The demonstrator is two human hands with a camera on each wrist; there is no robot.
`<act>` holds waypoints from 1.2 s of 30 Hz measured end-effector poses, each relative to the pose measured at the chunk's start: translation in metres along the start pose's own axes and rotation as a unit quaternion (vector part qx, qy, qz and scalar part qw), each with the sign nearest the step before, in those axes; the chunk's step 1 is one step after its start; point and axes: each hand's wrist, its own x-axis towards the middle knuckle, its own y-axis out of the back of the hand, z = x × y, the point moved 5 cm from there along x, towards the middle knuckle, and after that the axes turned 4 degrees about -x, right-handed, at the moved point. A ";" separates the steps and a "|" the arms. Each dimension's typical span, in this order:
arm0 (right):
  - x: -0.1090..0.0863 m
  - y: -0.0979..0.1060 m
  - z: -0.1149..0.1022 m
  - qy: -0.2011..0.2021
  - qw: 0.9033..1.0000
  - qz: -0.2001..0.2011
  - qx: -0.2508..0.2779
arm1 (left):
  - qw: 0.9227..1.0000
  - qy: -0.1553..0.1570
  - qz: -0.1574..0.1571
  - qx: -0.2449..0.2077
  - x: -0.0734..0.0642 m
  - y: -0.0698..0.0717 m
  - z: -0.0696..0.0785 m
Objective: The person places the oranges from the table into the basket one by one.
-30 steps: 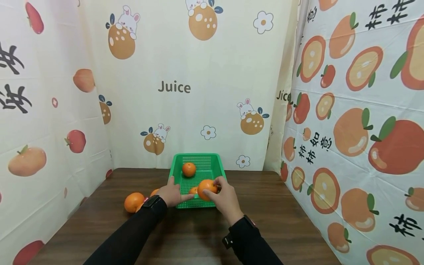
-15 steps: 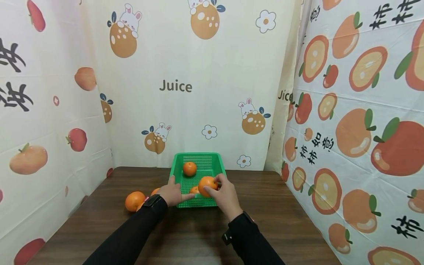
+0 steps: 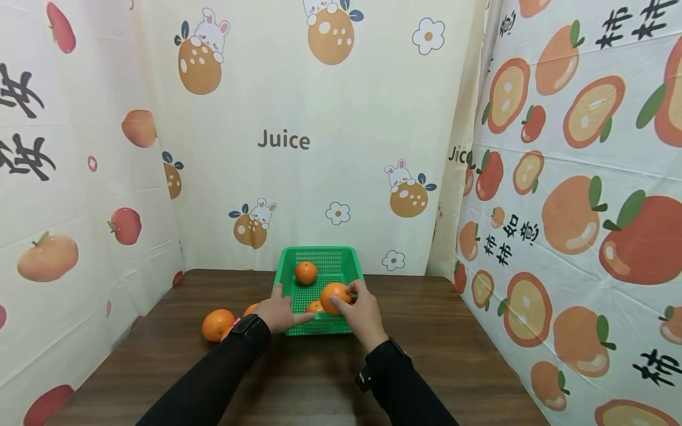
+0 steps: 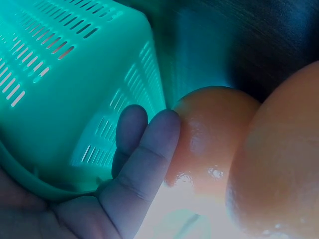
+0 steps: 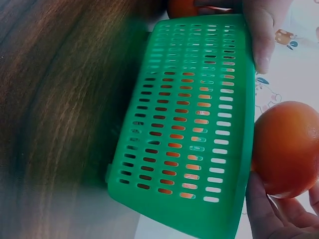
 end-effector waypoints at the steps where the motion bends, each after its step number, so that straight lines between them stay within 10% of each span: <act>1: 0.000 0.000 0.001 -0.001 1.000 0.001 0.002 | 1.000 0.001 0.000 -0.003 0.000 -0.001 0.000; 18: 0.008 -0.010 0.013 -0.035 0.999 0.017 0.038 | 1.000 -0.004 0.006 -0.005 0.003 -0.007 -0.001; 36: 0.023 -0.033 0.005 0.004 0.999 0.002 -0.033 | 1.000 -0.011 0.026 0.007 0.005 -0.007 -0.003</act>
